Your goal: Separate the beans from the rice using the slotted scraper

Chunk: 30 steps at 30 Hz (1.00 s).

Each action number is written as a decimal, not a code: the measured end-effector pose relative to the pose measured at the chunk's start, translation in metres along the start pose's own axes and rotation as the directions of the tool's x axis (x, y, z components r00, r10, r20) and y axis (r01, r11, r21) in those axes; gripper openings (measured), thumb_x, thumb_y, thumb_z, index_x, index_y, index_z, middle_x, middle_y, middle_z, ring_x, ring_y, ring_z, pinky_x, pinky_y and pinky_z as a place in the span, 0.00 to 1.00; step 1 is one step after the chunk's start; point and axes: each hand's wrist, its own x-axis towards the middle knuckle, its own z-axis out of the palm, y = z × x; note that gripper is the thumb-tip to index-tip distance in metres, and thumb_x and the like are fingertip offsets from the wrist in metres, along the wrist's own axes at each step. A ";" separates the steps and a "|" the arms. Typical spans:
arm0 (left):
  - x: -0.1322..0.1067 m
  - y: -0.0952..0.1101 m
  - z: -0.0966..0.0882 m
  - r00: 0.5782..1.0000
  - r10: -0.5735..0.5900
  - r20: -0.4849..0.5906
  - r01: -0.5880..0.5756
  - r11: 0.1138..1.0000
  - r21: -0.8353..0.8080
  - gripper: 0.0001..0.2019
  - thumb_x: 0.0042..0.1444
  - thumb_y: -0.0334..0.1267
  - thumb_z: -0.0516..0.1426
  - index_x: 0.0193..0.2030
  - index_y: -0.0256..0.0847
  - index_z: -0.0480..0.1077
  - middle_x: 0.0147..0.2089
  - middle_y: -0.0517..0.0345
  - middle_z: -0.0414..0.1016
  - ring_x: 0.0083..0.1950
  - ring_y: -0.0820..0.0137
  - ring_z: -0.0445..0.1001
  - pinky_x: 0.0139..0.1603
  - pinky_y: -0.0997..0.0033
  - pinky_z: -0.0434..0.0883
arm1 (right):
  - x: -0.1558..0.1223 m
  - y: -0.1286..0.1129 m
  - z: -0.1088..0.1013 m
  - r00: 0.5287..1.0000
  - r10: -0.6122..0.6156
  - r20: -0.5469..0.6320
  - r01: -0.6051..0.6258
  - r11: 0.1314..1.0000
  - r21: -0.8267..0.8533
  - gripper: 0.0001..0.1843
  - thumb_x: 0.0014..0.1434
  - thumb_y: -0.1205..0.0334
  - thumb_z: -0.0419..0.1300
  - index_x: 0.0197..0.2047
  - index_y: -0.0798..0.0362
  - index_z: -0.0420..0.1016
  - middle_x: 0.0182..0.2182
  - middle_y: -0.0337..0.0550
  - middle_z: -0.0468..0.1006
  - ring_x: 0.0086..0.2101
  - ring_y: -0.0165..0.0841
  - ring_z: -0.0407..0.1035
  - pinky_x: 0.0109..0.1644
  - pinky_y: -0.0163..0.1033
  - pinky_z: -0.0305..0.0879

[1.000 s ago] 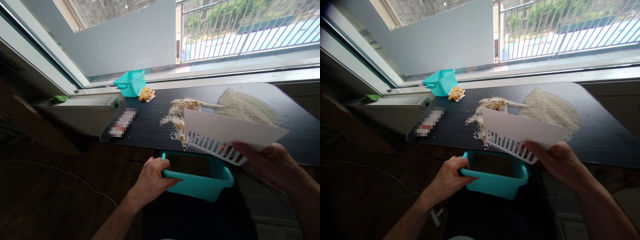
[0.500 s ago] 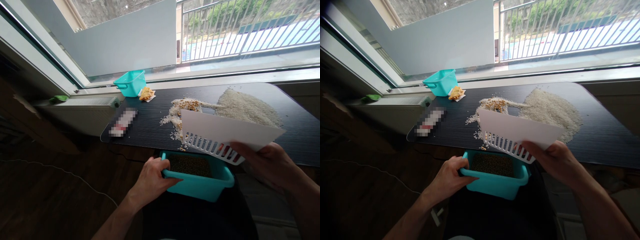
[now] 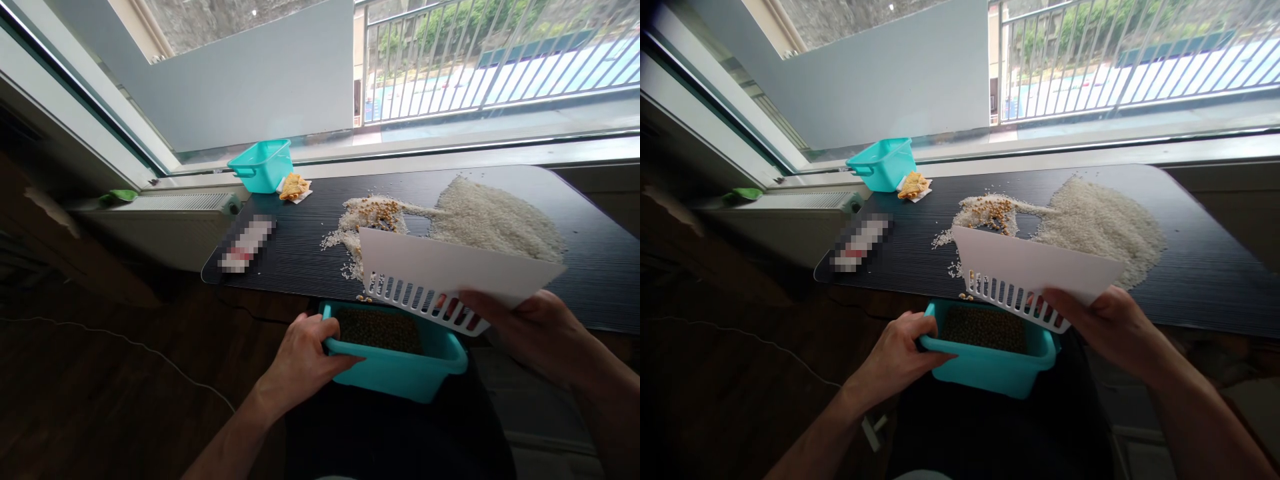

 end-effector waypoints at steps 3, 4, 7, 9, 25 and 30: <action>0.001 0.000 0.000 1.000 -0.007 -0.003 0.007 1.000 0.005 0.26 0.52 0.37 0.75 0.23 0.43 0.60 0.28 0.66 0.66 0.35 0.68 0.68 0.41 0.68 0.60 | -0.001 0.002 -0.003 1.000 -0.012 0.005 0.012 1.000 -0.018 0.42 0.38 0.12 0.73 0.34 0.44 0.94 0.34 0.48 0.93 0.34 0.52 0.88 0.39 0.54 0.90; 0.001 0.000 0.000 1.000 -0.007 -0.005 0.007 1.000 0.006 0.26 0.52 0.37 0.76 0.23 0.43 0.60 0.28 0.66 0.66 0.35 0.68 0.68 0.41 0.68 0.60 | -0.002 0.003 -0.003 1.000 -0.016 0.012 0.016 1.000 -0.021 0.42 0.39 0.12 0.73 0.34 0.44 0.94 0.33 0.48 0.93 0.34 0.52 0.88 0.40 0.54 0.90; 0.001 -0.001 0.001 1.000 0.000 -0.006 0.000 1.000 0.009 0.26 0.52 0.37 0.76 0.23 0.43 0.60 0.27 0.66 0.66 0.35 0.68 0.68 0.41 0.68 0.60 | -0.003 0.003 -0.004 1.000 -0.013 0.017 0.013 1.000 -0.011 0.41 0.40 0.14 0.73 0.33 0.44 0.94 0.33 0.48 0.93 0.33 0.51 0.87 0.40 0.55 0.90; 0.000 -0.002 0.001 1.000 0.000 -0.007 0.000 1.000 0.011 0.26 0.52 0.38 0.75 0.23 0.43 0.60 0.27 0.66 0.65 0.35 0.68 0.68 0.42 0.68 0.60 | -0.002 0.001 -0.003 1.000 -0.012 -0.001 0.012 1.000 -0.002 0.40 0.40 0.13 0.73 0.33 0.43 0.94 0.33 0.48 0.93 0.33 0.51 0.87 0.39 0.54 0.90; 0.000 -0.004 0.000 1.000 0.018 -0.020 -0.018 1.000 -0.002 0.25 0.52 0.37 0.75 0.23 0.44 0.60 0.27 0.68 0.65 0.34 0.68 0.68 0.41 0.68 0.61 | 0.000 -0.005 0.005 0.998 -0.047 0.039 0.048 0.999 -0.023 0.39 0.45 0.15 0.72 0.35 0.44 0.94 0.34 0.48 0.93 0.34 0.51 0.87 0.39 0.54 0.88; 0.000 -0.004 0.000 0.999 0.022 -0.023 -0.022 1.000 -0.008 0.26 0.53 0.37 0.74 0.23 0.44 0.59 0.27 0.67 0.64 0.35 0.67 0.68 0.41 0.68 0.62 | -0.001 -0.004 -0.002 0.999 -0.035 0.026 0.037 0.998 -0.043 0.41 0.42 0.13 0.72 0.34 0.44 0.94 0.34 0.48 0.93 0.34 0.52 0.87 0.39 0.53 0.88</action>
